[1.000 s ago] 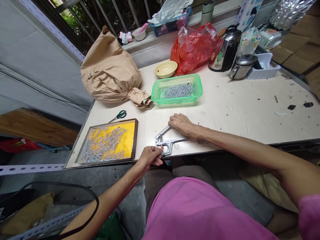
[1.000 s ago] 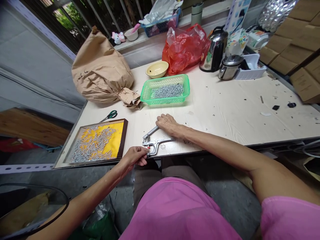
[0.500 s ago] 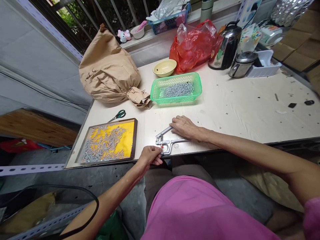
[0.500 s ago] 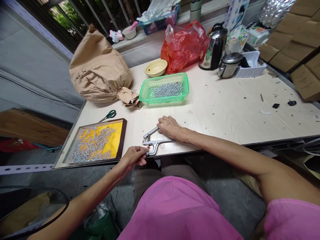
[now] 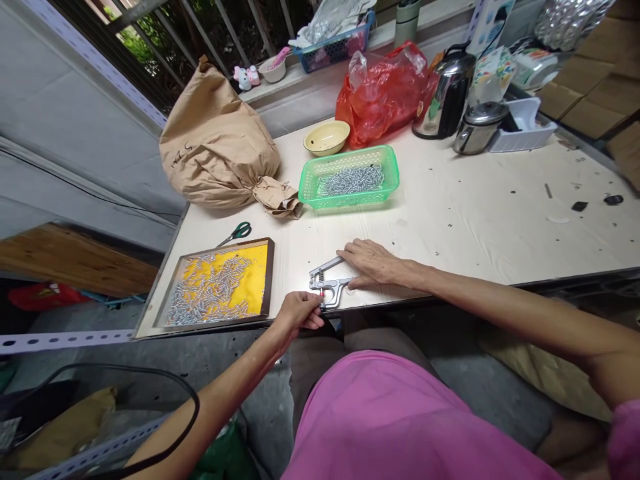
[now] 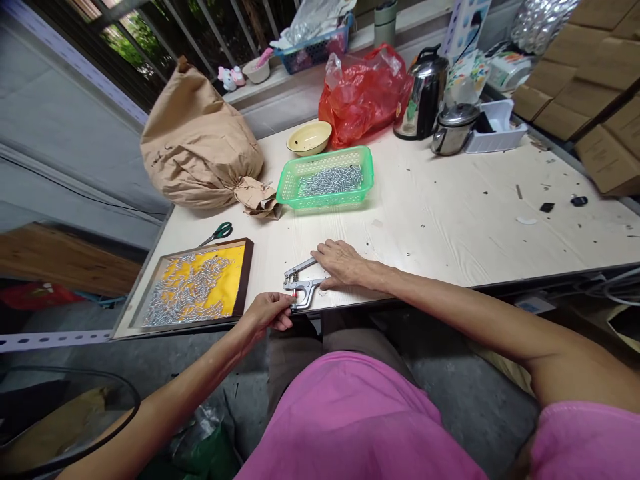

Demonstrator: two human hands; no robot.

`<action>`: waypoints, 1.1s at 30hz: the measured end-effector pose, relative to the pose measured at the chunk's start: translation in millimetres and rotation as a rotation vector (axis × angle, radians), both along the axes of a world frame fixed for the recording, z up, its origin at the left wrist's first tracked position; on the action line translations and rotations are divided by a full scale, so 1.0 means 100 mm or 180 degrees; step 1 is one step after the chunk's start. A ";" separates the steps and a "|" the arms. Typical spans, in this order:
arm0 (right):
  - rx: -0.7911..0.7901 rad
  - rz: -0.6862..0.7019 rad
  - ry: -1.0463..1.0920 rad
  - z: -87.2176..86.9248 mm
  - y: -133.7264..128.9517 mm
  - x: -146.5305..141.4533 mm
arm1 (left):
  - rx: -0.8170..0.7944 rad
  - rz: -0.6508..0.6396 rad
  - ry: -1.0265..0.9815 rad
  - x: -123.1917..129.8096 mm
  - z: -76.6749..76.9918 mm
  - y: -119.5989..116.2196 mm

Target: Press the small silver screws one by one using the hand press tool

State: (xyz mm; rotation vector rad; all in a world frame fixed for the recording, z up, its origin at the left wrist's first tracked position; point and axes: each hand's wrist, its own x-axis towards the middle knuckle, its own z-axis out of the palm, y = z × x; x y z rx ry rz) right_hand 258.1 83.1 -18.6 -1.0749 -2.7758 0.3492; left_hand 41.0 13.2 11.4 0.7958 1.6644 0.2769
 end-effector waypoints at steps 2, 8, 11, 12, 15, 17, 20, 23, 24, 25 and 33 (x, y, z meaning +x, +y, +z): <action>-0.0023 -0.0006 0.0084 -0.03 -0.02 0.01 | -0.0027 -0.0023 0.0031 -0.01 0.01 0.00; -0.0065 -0.0037 0.0322 -0.01 -0.08 0.03 | 0.0736 -0.0837 0.0895 -0.09 0.16 0.01; -0.0064 -0.0012 0.0407 0.01 -0.10 0.00 | 0.2170 -0.1618 0.1861 -0.02 0.18 0.07; -0.0060 0.0001 0.0436 0.01 -0.10 -0.01 | 0.2563 -0.1931 0.2018 0.03 0.16 0.10; -0.0050 0.0026 0.0522 -0.01 -0.11 -0.02 | 0.3161 -0.2817 0.2036 0.21 0.05 0.23; -0.0064 -0.0033 0.0448 0.01 -0.11 0.01 | 0.3193 -0.3209 0.1961 0.30 -0.01 0.32; -0.0156 -0.0231 0.0060 0.10 -0.12 0.08 | 0.3050 -0.3539 0.1992 0.37 -0.03 0.41; -0.0253 -0.0320 -0.0291 0.23 -0.11 0.11 | 0.2970 -0.3646 0.2158 0.42 0.01 0.48; -0.0275 -0.0351 -0.0371 0.27 -0.11 0.11 | 0.2955 -0.3680 0.2169 0.43 0.02 0.50; -0.0293 -0.0389 -0.0444 0.30 -0.10 0.09 | 0.2943 -0.3726 0.2148 0.45 0.03 0.52; -0.0389 -0.0509 -0.0627 0.34 0.00 -0.01 | 0.2828 -0.3527 0.2096 0.51 -0.02 0.59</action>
